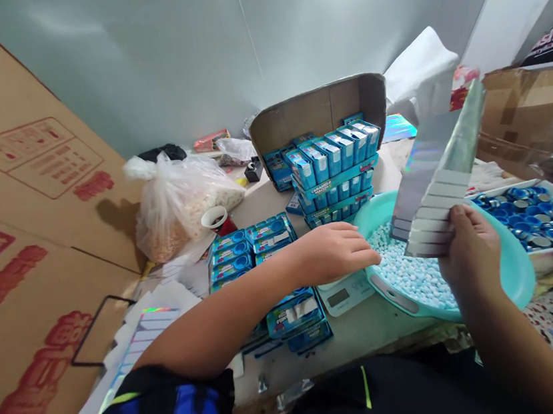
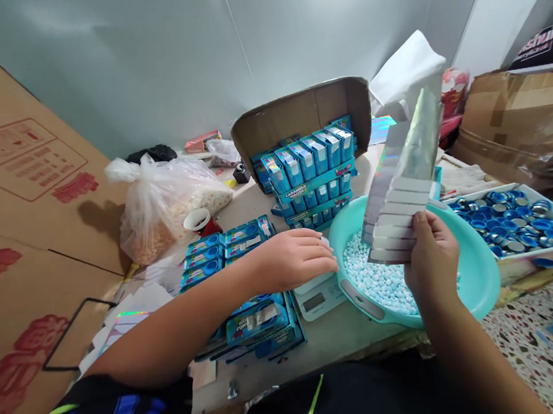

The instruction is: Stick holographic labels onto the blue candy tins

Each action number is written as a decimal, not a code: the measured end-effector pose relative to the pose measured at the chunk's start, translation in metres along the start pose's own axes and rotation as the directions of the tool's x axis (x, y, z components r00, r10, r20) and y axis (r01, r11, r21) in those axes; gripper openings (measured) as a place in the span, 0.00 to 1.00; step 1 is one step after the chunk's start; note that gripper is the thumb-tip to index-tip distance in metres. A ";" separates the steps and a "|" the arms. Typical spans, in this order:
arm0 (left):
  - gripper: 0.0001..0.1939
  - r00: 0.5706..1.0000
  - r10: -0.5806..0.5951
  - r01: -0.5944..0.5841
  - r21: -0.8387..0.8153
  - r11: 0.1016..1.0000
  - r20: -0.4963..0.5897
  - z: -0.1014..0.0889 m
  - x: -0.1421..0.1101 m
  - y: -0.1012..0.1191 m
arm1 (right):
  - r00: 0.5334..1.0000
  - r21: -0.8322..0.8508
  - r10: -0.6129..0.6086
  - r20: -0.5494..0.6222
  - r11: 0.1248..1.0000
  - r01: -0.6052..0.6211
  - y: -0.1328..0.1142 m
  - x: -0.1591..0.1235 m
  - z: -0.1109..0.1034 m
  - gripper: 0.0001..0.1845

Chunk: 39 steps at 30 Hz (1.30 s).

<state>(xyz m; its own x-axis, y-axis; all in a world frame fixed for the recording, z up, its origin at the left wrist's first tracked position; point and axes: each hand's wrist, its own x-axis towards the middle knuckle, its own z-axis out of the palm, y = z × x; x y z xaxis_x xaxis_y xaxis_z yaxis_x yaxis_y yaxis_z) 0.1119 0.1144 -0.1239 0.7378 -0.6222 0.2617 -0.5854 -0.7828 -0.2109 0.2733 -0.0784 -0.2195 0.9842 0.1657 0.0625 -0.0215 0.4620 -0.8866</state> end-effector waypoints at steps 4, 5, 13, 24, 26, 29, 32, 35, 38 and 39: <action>0.13 1.000 0.010 -0.010 -0.005 1.000 -0.021 -0.001 0.000 -0.001 | 0.994 0.024 0.094 -0.049 0.995 -0.093 0.004 0.006 -0.003 0.23; 0.13 1.000 0.011 -0.012 -0.011 1.000 -0.019 -0.001 0.001 -0.001 | 0.991 0.032 0.115 -0.062 0.993 -0.113 0.005 0.008 -0.004 0.23; 0.14 0.999 -0.009 0.012 -0.078 0.997 0.037 0.000 0.000 -0.001 | 0.982 0.007 0.187 -0.007 0.982 -0.187 0.007 0.012 -0.007 0.23; 0.20 0.999 -0.050 0.051 -0.112 0.992 0.018 0.004 -0.002 0.000 | 0.956 0.124 0.288 0.055 0.948 -0.293 0.023 0.023 -0.014 0.20; 0.20 0.998 -0.054 0.057 -0.110 0.992 0.032 0.003 -0.001 0.001 | 0.950 0.114 0.307 0.057 0.943 -0.312 0.025 0.024 -0.016 0.19; 0.22 0.993 -0.082 0.091 -0.111 0.990 0.080 0.002 -0.001 0.002 | 0.945 0.104 0.323 0.057 0.939 -0.327 0.028 0.028 -0.019 0.19; 0.24 0.987 -0.105 0.118 -0.111 0.987 0.120 0.002 -0.001 0.003 | 0.931 0.094 0.356 0.079 0.927 -0.362 0.030 0.031 -0.021 0.18; 0.24 0.985 -0.103 0.118 -0.107 0.987 0.141 0.002 -0.001 0.004 | 0.913 0.124 0.402 0.067 0.905 -0.407 0.030 0.032 -0.021 0.16; 0.24 0.982 -0.103 0.120 -0.104 0.987 0.161 0.002 -0.002 0.004 | 0.906 0.127 0.418 0.065 0.897 -0.423 0.030 0.031 -0.021 0.15; 0.24 0.981 -0.103 0.121 -0.106 0.987 0.163 0.002 -0.002 0.004 | 0.905 0.117 0.420 0.073 0.897 -0.426 0.030 0.030 -0.021 0.16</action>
<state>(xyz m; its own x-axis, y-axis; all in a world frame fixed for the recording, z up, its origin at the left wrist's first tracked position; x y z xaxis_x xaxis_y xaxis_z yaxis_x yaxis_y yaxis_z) 0.1089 0.1123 -0.1270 0.8392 -0.5293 0.1250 -0.5237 -0.8484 -0.0768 0.3059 -0.0777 -0.2543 0.8686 0.4075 -0.2819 -0.4587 0.4459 -0.7686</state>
